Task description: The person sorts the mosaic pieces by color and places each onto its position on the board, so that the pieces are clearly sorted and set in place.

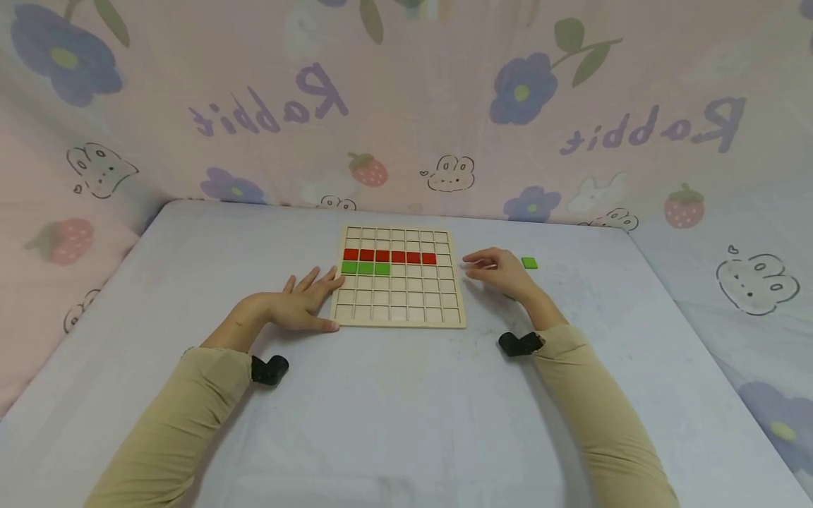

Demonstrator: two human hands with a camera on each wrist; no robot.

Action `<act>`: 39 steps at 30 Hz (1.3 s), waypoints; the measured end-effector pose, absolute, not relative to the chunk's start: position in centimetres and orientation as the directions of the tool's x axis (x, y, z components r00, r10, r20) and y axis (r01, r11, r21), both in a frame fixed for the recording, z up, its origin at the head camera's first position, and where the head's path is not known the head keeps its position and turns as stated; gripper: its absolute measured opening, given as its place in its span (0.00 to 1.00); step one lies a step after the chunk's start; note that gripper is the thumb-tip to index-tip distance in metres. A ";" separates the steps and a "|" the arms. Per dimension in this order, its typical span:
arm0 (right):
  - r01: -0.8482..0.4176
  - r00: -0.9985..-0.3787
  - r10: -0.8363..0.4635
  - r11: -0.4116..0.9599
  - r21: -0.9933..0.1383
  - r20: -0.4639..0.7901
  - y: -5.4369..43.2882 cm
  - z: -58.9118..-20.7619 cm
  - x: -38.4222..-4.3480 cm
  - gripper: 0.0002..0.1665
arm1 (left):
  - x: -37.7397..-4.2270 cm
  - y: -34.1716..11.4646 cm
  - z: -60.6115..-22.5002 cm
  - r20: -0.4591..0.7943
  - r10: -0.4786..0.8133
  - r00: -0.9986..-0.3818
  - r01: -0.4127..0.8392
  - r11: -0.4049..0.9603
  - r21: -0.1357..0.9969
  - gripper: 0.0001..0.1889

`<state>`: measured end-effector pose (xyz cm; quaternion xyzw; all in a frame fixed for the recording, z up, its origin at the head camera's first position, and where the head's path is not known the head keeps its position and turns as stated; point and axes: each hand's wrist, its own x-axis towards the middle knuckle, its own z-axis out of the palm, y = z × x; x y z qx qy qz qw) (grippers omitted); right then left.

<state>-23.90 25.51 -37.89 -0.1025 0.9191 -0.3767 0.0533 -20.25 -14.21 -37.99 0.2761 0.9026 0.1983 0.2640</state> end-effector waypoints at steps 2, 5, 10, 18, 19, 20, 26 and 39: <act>-0.135 -0.976 -0.217 0.698 -0.704 -0.028 25.8 -37.9 -23.9 0.22 | -20.2 -14.2 -37.9 -0.371 0.598 -0.710 0.391 0.774 0.499 0.50; -0.117 -0.978 -0.206 0.693 -0.712 -0.041 26.1 -37.9 -23.8 0.22 | -20.2 -14.1 -37.8 -0.373 0.595 -0.712 0.387 0.775 0.499 0.50; -0.111 -0.977 -0.207 0.687 -0.718 -0.047 26.7 -37.7 -23.4 0.22 | -20.1 -14.1 -37.7 -0.383 0.587 -0.713 0.381 0.783 0.491 0.49; -0.121 -0.975 -0.221 0.666 -0.736 -0.040 28.0 -37.6 -23.1 0.23 | -20.0 -14.1 -37.5 -0.377 0.589 -0.714 0.383 0.781 0.494 0.49; -0.122 -0.975 -0.218 0.673 -0.729 -0.038 28.2 -37.6 -23.1 0.23 | -20.1 -14.1 -37.5 -0.376 0.591 -0.714 0.385 0.779 0.495 0.49; -0.123 -0.976 -0.213 0.684 -0.719 -0.035 28.3 -37.6 -23.1 0.23 | -20.1 -14.1 -37.6 -0.374 0.594 -0.712 0.385 0.777 0.498 0.49; -0.124 -0.980 -0.196 0.727 -0.675 -0.032 29.3 -37.8 -23.0 0.22 | -20.2 -14.2 -38.0 -0.380 0.589 -0.713 0.385 0.782 0.490 0.50; -0.112 -0.980 -0.193 0.735 -0.669 -0.048 30.9 -37.7 -22.4 0.24 | -20.0 -14.0 -37.6 -0.373 0.593 -0.713 0.390 0.779 0.492 0.49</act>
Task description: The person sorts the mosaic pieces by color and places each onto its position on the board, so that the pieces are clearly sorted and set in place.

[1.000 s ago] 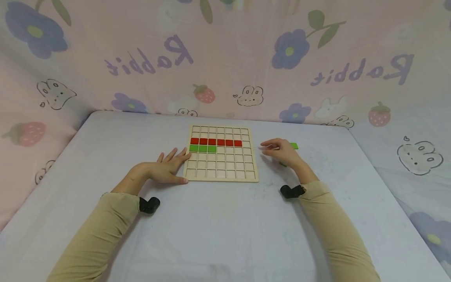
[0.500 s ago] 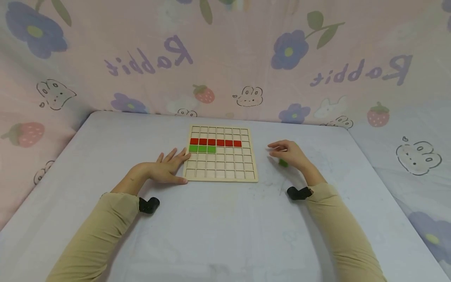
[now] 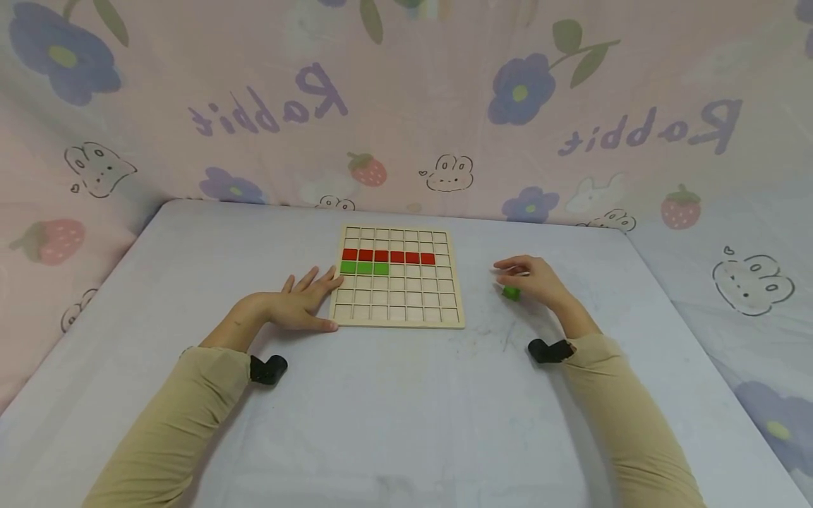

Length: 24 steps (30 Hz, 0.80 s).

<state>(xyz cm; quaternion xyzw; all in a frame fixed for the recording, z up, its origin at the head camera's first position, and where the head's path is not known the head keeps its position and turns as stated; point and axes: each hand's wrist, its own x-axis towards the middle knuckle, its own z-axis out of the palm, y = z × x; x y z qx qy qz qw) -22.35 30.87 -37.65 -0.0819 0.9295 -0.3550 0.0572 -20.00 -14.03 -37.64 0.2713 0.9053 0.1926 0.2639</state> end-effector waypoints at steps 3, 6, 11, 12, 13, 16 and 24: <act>-0.108 -0.981 -0.188 0.739 -0.665 -0.050 31.2 -37.7 -22.2 0.23 | -20.0 -14.1 -37.7 -0.367 0.595 -0.715 0.388 0.775 0.499 0.50; -0.102 -0.980 -0.189 0.733 -0.672 -0.057 31.6 -37.6 -22.1 0.23 | -20.0 -14.2 -37.9 -0.361 0.599 -0.715 0.385 0.768 0.511 0.50; -0.089 -0.977 -0.197 0.734 -0.673 -0.085 32.2 -37.6 -21.8 0.22 | -20.4 -14.4 -38.5 -0.362 0.591 -0.721 0.389 0.777 0.495 0.50; -0.083 -0.976 -0.195 0.734 -0.674 -0.093 32.3 -37.5 -21.7 0.22 | -20.4 -14.4 -38.6 -0.365 0.588 -0.722 0.388 0.781 0.490 0.50; -0.077 -0.976 -0.195 0.734 -0.675 -0.101 32.3 -37.5 -21.6 0.22 | -20.5 -14.4 -38.7 -0.369 0.582 -0.724 0.390 0.787 0.478 0.50; -0.068 -0.973 -0.198 0.733 -0.677 -0.117 32.6 -37.5 -21.4 0.23 | -20.6 -14.4 -38.9 -0.366 0.584 -0.724 0.392 0.786 0.479 0.50; -0.082 -0.961 -0.243 0.710 -0.699 -0.134 33.3 -37.5 -21.2 0.25 | -20.5 -14.4 -38.8 -0.371 0.579 -0.726 0.387 0.790 0.476 0.50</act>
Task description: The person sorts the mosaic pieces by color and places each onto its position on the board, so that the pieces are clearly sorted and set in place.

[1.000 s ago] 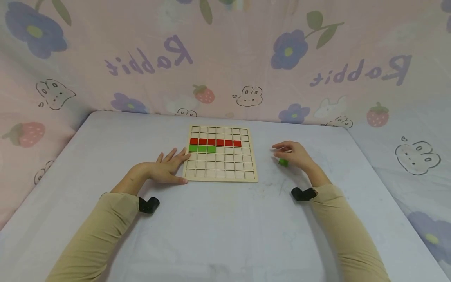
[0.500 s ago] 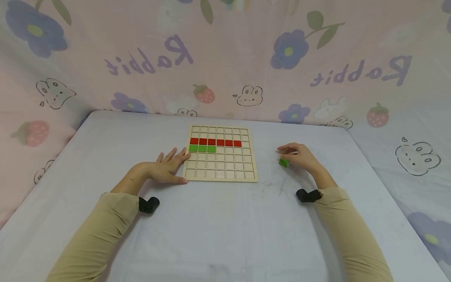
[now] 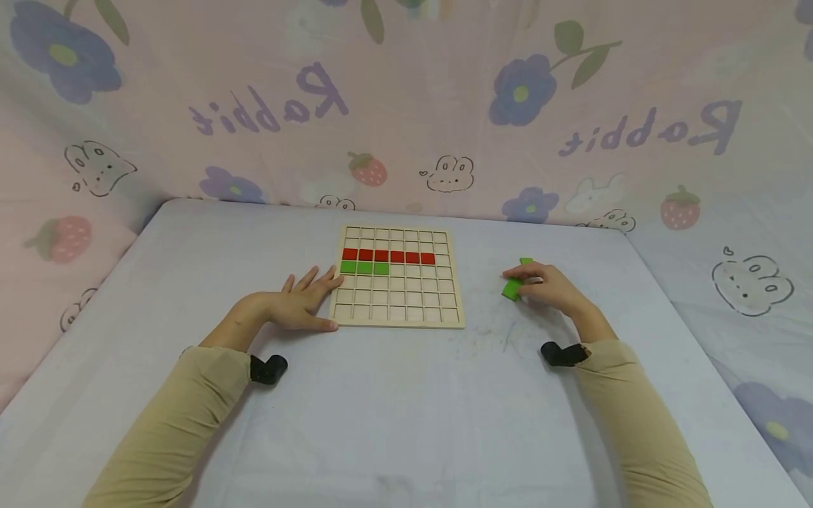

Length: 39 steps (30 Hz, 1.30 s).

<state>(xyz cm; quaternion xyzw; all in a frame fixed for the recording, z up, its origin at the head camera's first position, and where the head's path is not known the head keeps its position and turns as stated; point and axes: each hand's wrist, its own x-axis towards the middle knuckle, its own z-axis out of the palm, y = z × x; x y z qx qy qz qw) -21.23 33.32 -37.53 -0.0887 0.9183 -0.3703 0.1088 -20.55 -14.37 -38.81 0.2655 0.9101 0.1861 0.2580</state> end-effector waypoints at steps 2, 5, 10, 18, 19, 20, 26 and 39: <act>-0.096 -0.958 -0.258 0.702 -0.706 -0.126 33.4 -37.6 -21.2 0.25 | -20.5 -14.4 -38.6 -0.369 0.583 -0.724 0.385 0.785 0.486 0.50; -0.111 -0.955 -0.274 0.691 -0.714 -0.117 33.6 -37.6 -21.1 0.26 | -20.3 -14.3 -38.3 -0.365 0.590 -0.720 0.381 0.776 0.503 0.50; -0.104 -0.956 -0.266 0.692 -0.714 -0.120 33.7 -37.6 -21.1 0.25 | -20.2 -14.3 -38.2 -0.364 0.591 -0.720 0.384 0.776 0.501 0.50; -0.087 -0.963 -0.238 0.718 -0.691 -0.127 33.8 -37.9 -21.4 0.23 | -20.2 -14.4 -38.1 -0.359 0.598 -0.717 0.386 0.769 0.509 0.50; -0.087 -0.963 -0.237 0.721 -0.688 -0.127 33.7 -37.9 -21.4 0.23 | -20.2 -14.3 -38.1 -0.361 0.594 -0.719 0.388 0.774 0.501 0.50; -0.086 -0.964 -0.234 0.724 -0.685 -0.127 33.7 -37.9 -21.4 0.23 | -20.2 -14.3 -38.2 -0.358 0.598 -0.717 0.388 0.769 0.507 0.50; -0.087 -0.968 -0.221 0.739 -0.668 -0.118 33.6 -38.1 -21.5 0.24 | -20.3 -14.3 -38.2 -0.360 0.597 -0.717 0.384 0.769 0.510 0.50; -0.090 -0.978 -0.187 0.772 -0.629 -0.090 33.0 -38.3 -22.1 0.22 | -20.0 -14.1 -37.7 -0.378 0.597 -0.707 0.389 0.776 0.497 0.49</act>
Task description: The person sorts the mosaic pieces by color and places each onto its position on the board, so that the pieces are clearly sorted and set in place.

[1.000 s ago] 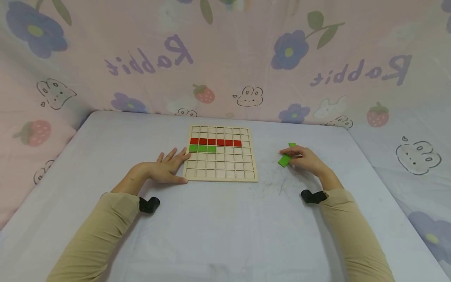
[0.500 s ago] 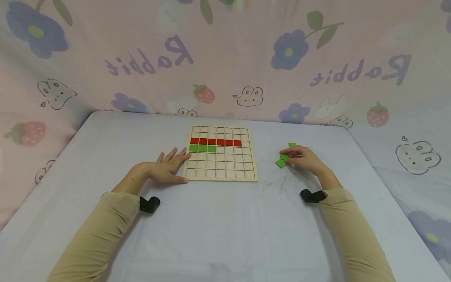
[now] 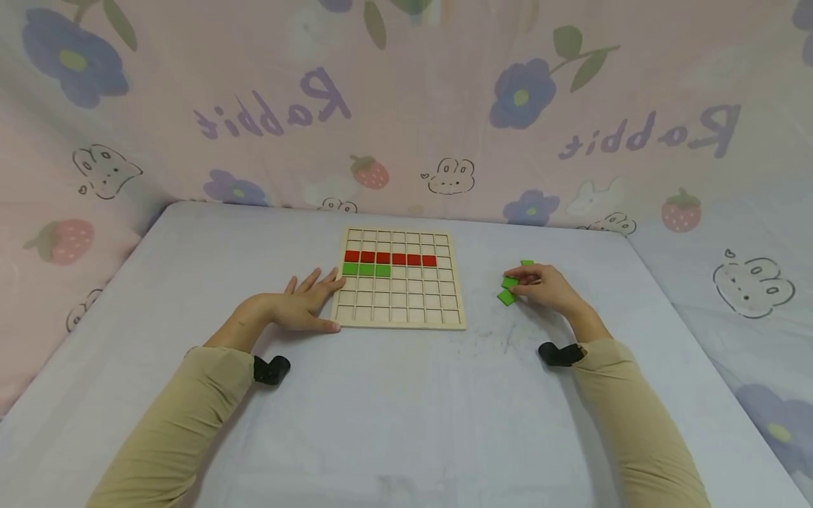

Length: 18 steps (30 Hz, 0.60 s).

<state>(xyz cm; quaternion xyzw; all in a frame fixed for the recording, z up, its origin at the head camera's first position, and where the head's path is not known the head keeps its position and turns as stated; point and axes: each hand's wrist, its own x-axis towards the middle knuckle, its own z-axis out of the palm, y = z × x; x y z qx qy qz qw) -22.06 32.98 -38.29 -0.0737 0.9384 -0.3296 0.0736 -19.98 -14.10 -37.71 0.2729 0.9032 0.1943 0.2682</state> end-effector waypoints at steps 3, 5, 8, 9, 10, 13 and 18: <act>-0.094 -0.979 -0.186 0.777 -0.622 -0.085 32.8 -38.3 -22.1 0.22 | -19.9 -14.1 -37.7 -0.376 0.601 -0.705 0.389 0.771 0.504 0.50; -0.098 -0.979 -0.186 0.776 -0.623 -0.078 32.6 -38.2 -22.2 0.23 | -20.0 -14.1 -37.8 -0.378 0.597 -0.708 0.385 0.774 0.503 0.50; -0.101 -0.981 -0.182 0.769 -0.631 -0.065 32.3 -38.2 -22.3 0.24 | -20.0 -14.2 -37.9 -0.374 0.599 -0.708 0.385 0.771 0.507 0.50; -0.102 -0.982 -0.180 0.767 -0.634 -0.060 32.2 -38.2 -22.4 0.24 | -20.0 -14.2 -38.0 -0.374 0.599 -0.708 0.386 0.772 0.505 0.50; -0.102 -0.982 -0.179 0.762 -0.640 -0.056 32.1 -38.1 -22.4 0.24 | -20.0 -14.2 -38.0 -0.376 0.596 -0.709 0.385 0.775 0.501 0.50; -0.104 -0.983 -0.178 0.754 -0.649 -0.050 31.8 -38.0 -22.6 0.24 | -20.0 -14.2 -37.8 -0.368 0.604 -0.707 0.395 0.768 0.504 0.50; -0.132 -0.979 -0.201 0.740 -0.660 -0.030 31.0 -37.8 -22.8 0.24 | -20.1 -14.2 -38.0 -0.372 0.596 -0.712 0.390 0.776 0.497 0.49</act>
